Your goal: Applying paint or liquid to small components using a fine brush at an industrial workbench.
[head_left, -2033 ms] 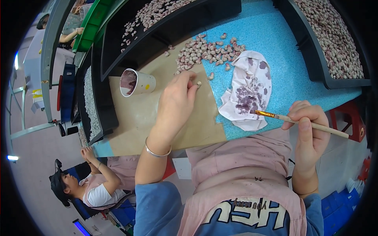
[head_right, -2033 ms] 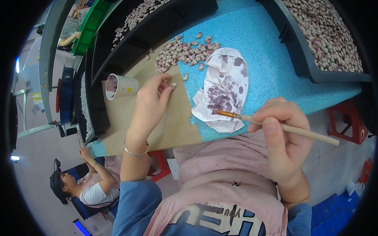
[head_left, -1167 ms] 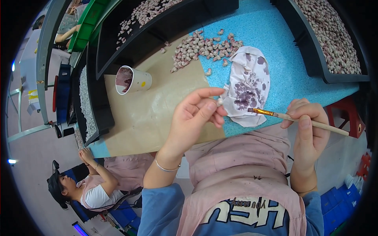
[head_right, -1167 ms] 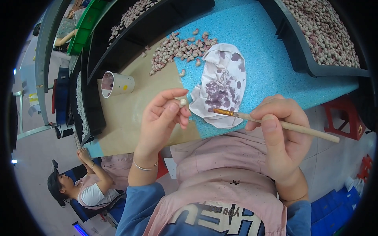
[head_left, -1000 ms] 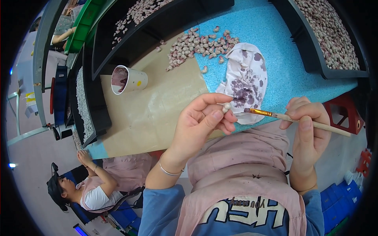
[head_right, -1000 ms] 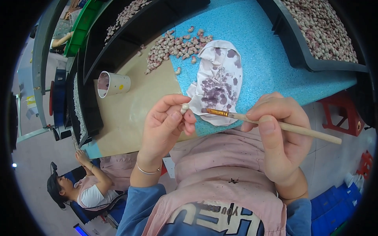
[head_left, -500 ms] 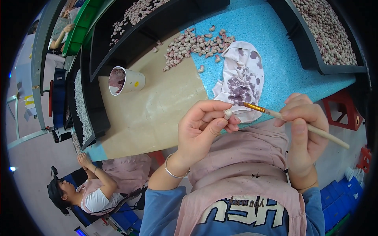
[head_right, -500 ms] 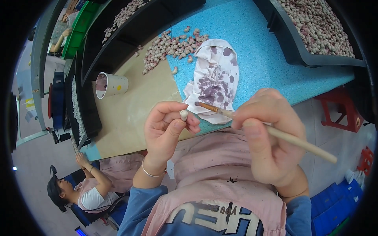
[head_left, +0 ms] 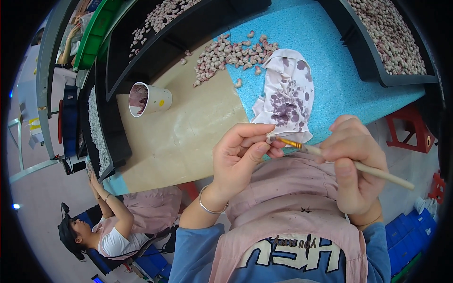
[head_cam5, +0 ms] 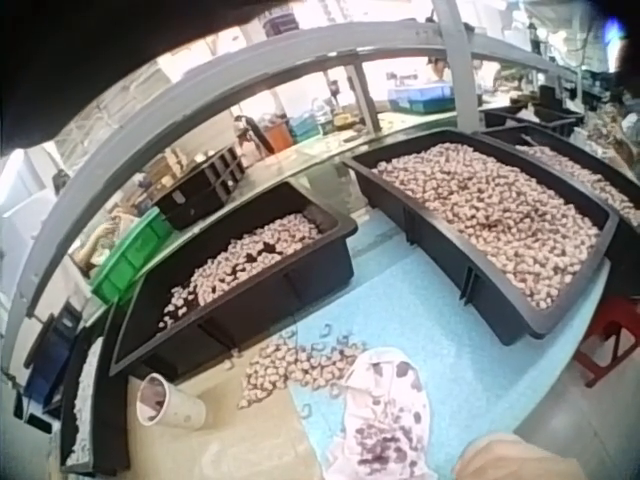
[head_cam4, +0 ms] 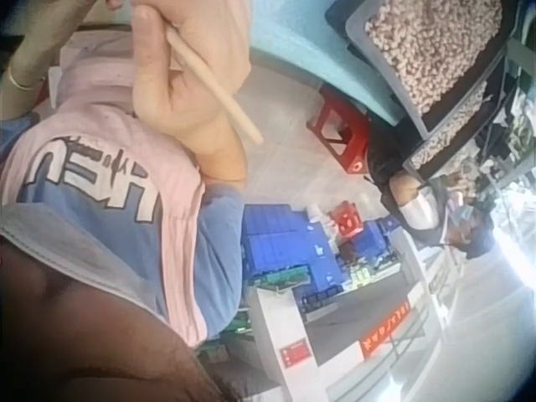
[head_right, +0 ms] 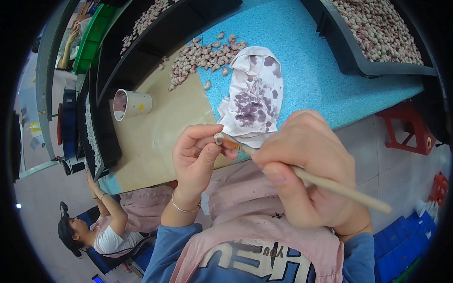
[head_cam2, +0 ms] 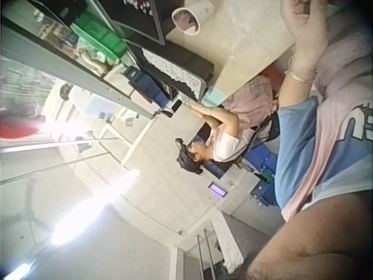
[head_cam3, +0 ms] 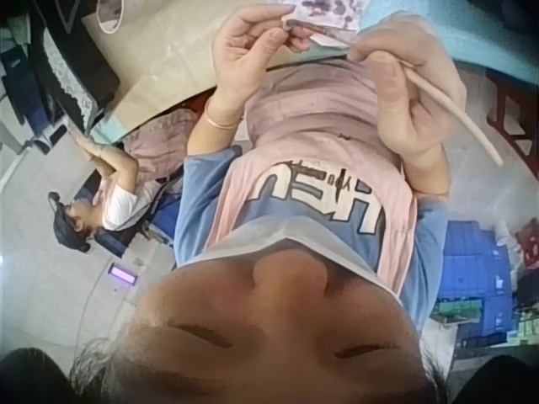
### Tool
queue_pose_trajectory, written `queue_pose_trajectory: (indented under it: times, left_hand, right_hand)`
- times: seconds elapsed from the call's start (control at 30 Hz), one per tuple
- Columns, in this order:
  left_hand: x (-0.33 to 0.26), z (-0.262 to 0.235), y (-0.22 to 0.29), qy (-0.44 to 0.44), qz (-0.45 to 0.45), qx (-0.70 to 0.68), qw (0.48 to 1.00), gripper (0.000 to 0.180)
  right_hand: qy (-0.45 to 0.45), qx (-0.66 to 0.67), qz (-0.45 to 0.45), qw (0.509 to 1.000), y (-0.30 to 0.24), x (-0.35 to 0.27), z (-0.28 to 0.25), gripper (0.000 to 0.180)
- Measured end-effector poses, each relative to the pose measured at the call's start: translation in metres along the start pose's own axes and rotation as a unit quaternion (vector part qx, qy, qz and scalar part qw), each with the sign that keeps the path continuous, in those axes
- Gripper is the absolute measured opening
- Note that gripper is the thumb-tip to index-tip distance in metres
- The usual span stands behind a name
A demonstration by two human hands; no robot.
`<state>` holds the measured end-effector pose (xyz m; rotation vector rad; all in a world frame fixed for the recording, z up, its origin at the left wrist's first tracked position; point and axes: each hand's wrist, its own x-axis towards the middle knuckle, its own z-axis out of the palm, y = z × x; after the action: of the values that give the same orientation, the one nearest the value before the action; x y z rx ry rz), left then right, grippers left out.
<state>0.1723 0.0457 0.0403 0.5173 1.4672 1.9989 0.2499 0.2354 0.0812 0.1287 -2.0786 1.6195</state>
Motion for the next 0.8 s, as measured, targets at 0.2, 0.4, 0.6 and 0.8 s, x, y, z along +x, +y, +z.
queue_pose_trajectory:
  times: [0.2, 0.4, 0.6, 0.8]
  left_hand:
    - [0.0002, -0.0005, 0.0006, -0.010, 0.002, -0.014, 1.000, 0.025]
    - [0.0007, 0.0005, -0.0025, -0.006, 0.009, -0.045, 0.999, 0.025]
    - [0.0008, 0.0004, -0.0058, 0.005, 0.012, -0.040, 0.999, 0.025]
    - [0.0006, 0.0029, -0.0049, 0.019, -0.009, -0.077, 0.997, 0.026]
  right_hand:
    - [0.011, 0.012, 0.014, 1.000, 0.0018, -0.0023, -0.0029, 0.008]
    - [0.002, -0.020, 0.004, 1.000, 0.0018, -0.0021, -0.0030, 0.008]
    - [-0.013, -0.004, -0.010, 1.000, 0.0010, -0.0014, -0.0011, 0.006]
    - [0.002, 0.008, 0.010, 1.000, 0.0019, -0.0016, -0.0042, 0.005]
